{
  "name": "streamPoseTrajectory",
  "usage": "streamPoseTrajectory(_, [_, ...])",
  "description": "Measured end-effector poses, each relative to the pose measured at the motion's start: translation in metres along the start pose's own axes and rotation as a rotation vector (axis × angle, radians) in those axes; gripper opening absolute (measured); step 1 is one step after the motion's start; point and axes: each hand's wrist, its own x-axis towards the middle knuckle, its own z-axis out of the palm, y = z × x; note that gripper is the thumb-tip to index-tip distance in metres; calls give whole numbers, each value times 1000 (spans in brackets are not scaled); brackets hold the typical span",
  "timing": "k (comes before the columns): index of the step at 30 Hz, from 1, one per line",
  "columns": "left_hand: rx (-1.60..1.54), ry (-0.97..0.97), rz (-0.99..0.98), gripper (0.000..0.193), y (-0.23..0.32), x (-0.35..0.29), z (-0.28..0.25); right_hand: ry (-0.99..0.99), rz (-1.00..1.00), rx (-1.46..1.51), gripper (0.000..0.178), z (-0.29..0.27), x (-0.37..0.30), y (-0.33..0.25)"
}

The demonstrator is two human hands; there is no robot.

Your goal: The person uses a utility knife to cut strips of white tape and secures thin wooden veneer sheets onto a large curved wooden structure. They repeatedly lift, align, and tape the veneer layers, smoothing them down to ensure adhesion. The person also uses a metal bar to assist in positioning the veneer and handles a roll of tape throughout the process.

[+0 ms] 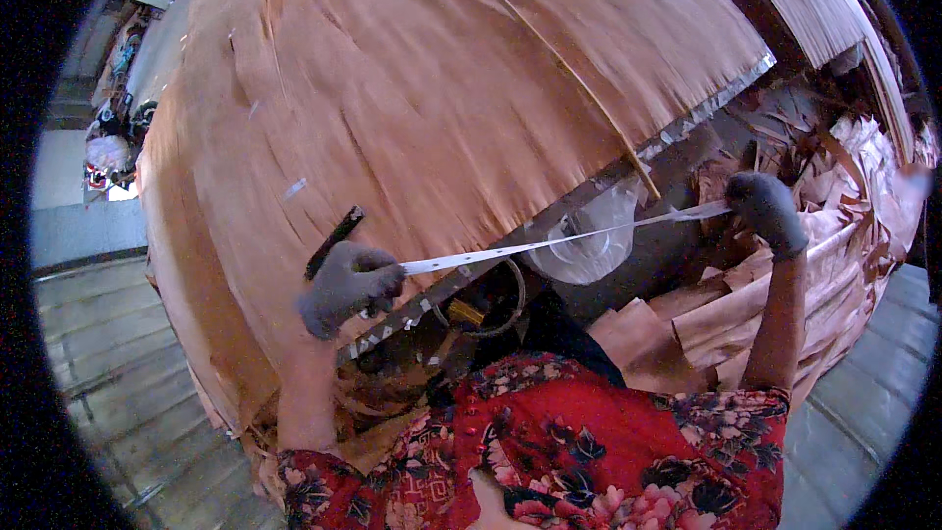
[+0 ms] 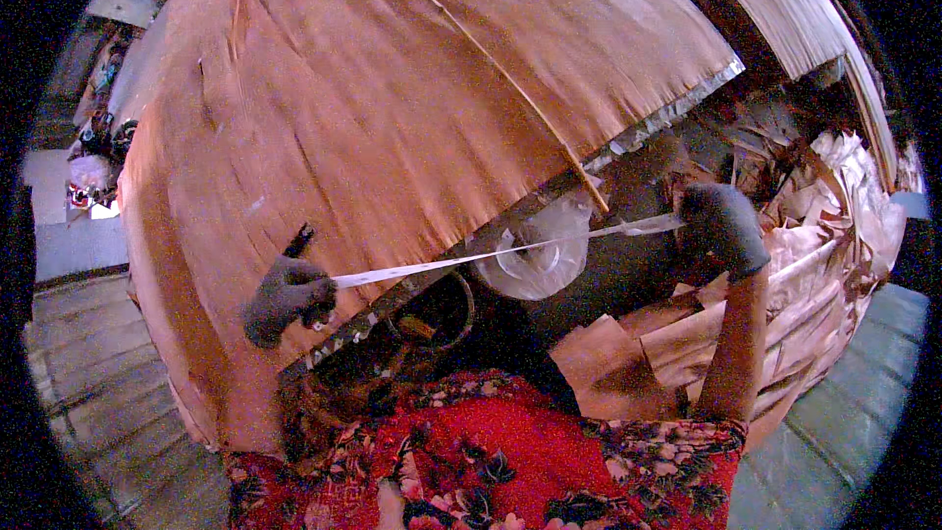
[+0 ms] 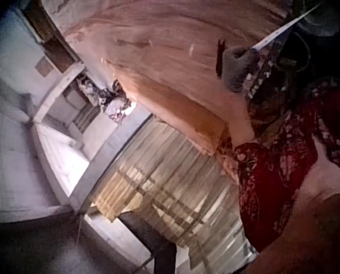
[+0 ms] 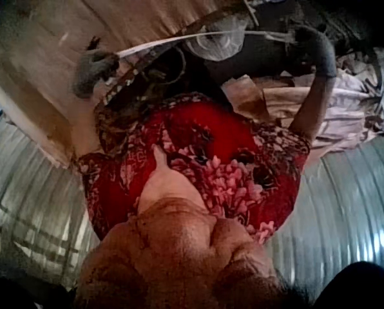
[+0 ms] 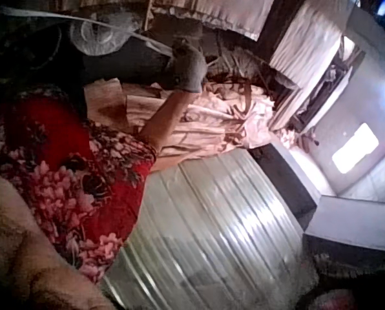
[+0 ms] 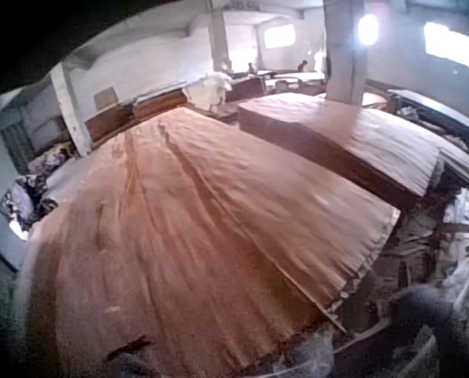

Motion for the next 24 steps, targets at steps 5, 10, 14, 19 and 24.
streamPoseTrajectory(5, [394,-103,399,26,8,27,71,122,-586,251,29,74,14,-109])
streamPoseTrajectory(10, [240,-109,440,26,16,31,73,-544,-644,1011,34,130,7,-189])
streamPoseTrajectory(14, [184,-101,298,26,1,39,67,-643,-356,1045,31,129,6,-199])
streamPoseTrajectory(19, [130,338,335,27,-18,54,64,-270,-543,592,18,137,37,-173])
streamPoseTrajectory(24, [-27,576,306,35,-33,72,53,-184,-481,316,14,125,66,-178])
